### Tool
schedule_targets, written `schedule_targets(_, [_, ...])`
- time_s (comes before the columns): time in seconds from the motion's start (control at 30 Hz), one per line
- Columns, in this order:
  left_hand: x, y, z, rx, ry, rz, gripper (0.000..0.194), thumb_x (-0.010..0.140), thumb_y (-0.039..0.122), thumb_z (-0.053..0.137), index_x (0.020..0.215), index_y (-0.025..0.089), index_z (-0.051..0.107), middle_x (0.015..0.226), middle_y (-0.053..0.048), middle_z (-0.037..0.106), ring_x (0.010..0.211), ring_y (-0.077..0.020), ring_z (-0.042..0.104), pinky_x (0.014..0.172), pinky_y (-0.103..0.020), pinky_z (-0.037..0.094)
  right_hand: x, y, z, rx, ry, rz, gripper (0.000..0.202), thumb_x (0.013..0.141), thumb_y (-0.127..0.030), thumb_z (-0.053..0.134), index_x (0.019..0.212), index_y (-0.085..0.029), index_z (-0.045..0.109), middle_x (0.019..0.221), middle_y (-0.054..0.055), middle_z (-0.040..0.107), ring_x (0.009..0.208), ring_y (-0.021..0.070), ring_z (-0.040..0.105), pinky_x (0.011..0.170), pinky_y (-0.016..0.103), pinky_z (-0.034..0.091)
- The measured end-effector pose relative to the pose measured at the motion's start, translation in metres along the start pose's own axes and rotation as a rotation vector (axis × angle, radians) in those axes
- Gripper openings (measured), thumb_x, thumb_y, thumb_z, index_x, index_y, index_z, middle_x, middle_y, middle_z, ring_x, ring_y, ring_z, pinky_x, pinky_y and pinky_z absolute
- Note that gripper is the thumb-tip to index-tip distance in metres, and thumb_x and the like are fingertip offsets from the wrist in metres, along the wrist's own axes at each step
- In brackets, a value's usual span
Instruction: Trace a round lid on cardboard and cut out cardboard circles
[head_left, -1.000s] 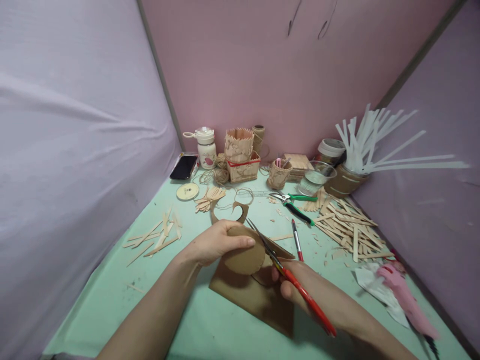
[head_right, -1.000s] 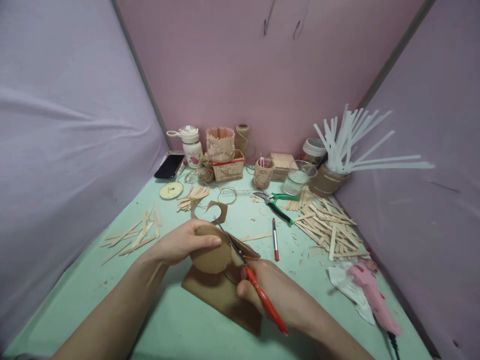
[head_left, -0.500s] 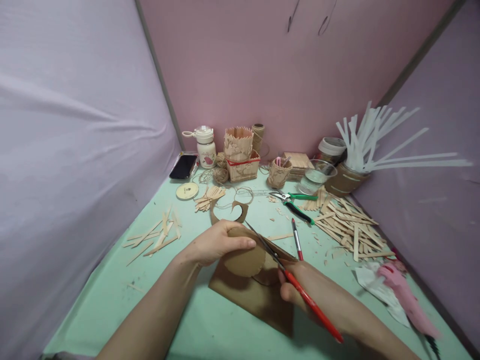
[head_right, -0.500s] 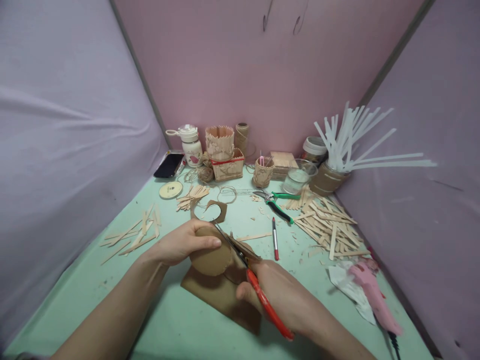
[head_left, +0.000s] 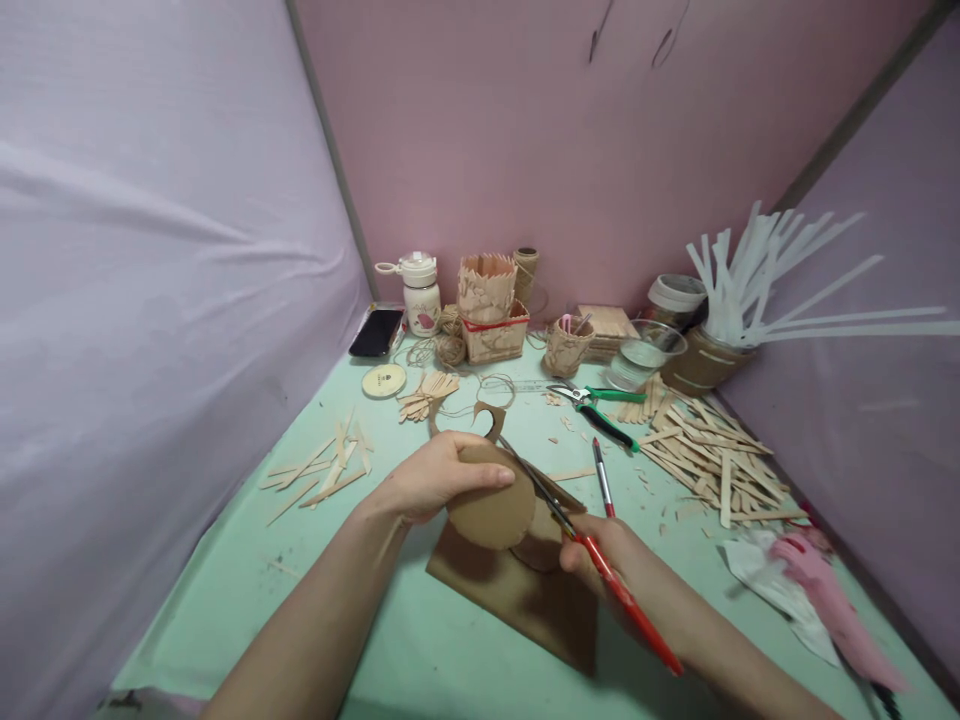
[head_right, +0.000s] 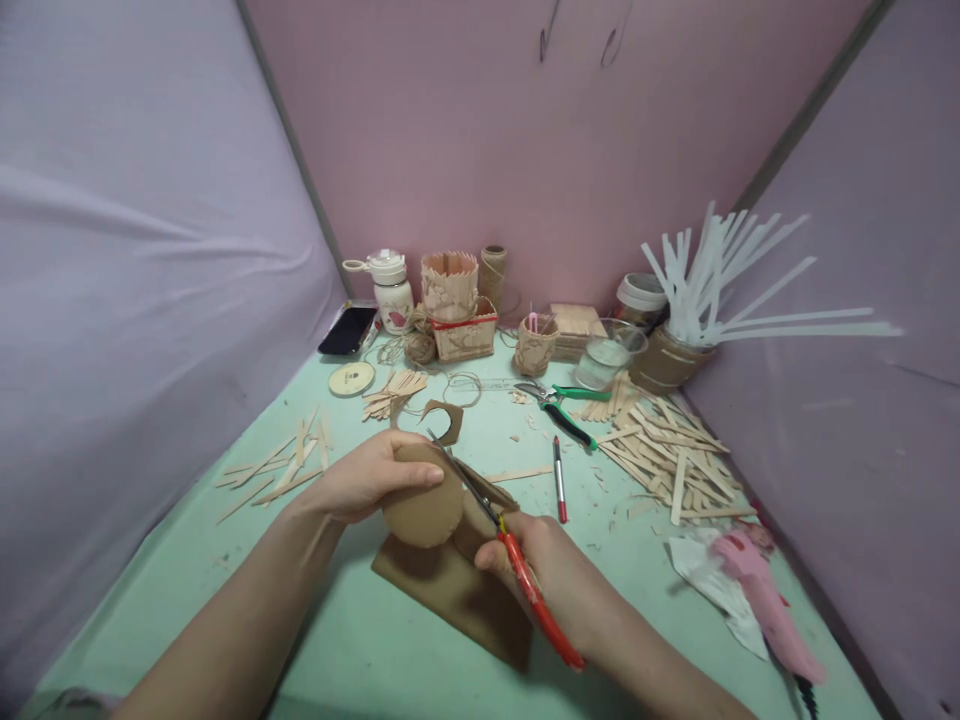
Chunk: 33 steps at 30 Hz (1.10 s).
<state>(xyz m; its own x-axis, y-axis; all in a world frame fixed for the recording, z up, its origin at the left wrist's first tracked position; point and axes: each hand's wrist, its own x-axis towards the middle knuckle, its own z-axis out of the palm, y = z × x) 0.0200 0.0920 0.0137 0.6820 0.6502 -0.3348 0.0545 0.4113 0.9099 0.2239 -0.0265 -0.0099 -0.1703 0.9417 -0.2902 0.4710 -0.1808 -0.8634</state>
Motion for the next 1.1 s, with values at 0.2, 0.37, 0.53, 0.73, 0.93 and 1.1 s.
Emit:
schedule_targets(0.2, [0.007, -0.007, 0.024, -0.419, 0.138, 0.092, 0.038, 0.063, 0.032, 0.085, 0.092, 0.013, 0.070, 0.081, -0.006, 0.073, 0.071, -0.0163, 0.067, 0.067, -0.027, 0.054, 0.008, 0.000, -0.002, -0.075, 0.211, 0.038, 0.046, 0.079, -0.064, 0.047, 0.064, -0.021, 0.040, 0.058, -0.004, 0.037, 0.055, 0.0125, 0.032, 0.050, 0.025, 0.026])
schedule_targets(0.37, [0.007, -0.009, 0.028, -0.381, 0.146, 0.126, 0.037, 0.065, 0.032, 0.084, 0.094, 0.013, 0.070, 0.084, -0.007, 0.073, 0.073, -0.0172, 0.067, 0.068, -0.027, 0.053, 0.008, 0.003, -0.003, -0.081, 0.145, -0.138, 0.065, 0.077, -0.085, 0.030, 0.068, -0.021, 0.040, 0.061, -0.003, 0.038, 0.057, 0.0134, 0.033, 0.051, 0.026, 0.028])
schedule_targets(0.53, [0.006, -0.008, 0.024, -0.317, 0.138, 0.108, 0.039, 0.065, 0.034, 0.083, 0.095, 0.013, 0.070, 0.088, -0.007, 0.073, 0.075, -0.0178, 0.067, 0.071, -0.028, 0.053, 0.001, -0.005, -0.005, 0.031, 0.051, -0.294, 0.069, 0.081, -0.083, 0.020, 0.081, -0.020, 0.047, 0.074, 0.001, 0.046, 0.065, 0.0162, 0.039, 0.058, 0.028, 0.036])
schedule_targets(0.73, [0.007, -0.010, 0.030, -0.269, 0.227, 0.183, 0.036, 0.066, 0.035, 0.082, 0.093, 0.014, 0.070, 0.082, -0.004, 0.073, 0.071, -0.0170, 0.066, 0.067, -0.029, 0.053, 0.010, 0.012, 0.005, 0.368, -0.053, -0.251, 0.074, 0.080, -0.084, 0.021, 0.094, -0.019, 0.054, 0.076, 0.002, 0.045, 0.066, 0.0167, 0.041, 0.062, 0.031, 0.040])
schedule_targets(0.93, [0.005, -0.009, 0.031, -0.249, 0.173, 0.139, 0.038, 0.067, 0.035, 0.081, 0.095, 0.013, 0.069, 0.083, -0.006, 0.072, 0.072, -0.0178, 0.066, 0.068, -0.029, 0.053, 0.009, 0.008, 0.001, 0.317, 0.012, -0.309, 0.060, 0.084, -0.077, 0.035, 0.087, -0.020, 0.054, 0.080, 0.002, 0.050, 0.072, 0.0177, 0.045, 0.071, 0.032, 0.042])
schedule_targets(1.1, [0.005, -0.009, 0.026, -0.205, 0.117, 0.094, 0.038, 0.066, 0.035, 0.082, 0.093, 0.012, 0.069, 0.084, -0.007, 0.072, 0.072, -0.0180, 0.065, 0.067, -0.028, 0.052, 0.003, -0.007, -0.006, 0.188, 0.052, -0.308, 0.062, 0.085, -0.078, 0.031, 0.082, -0.020, 0.054, 0.073, 0.001, 0.049, 0.068, 0.0173, 0.046, 0.071, 0.033, 0.047])
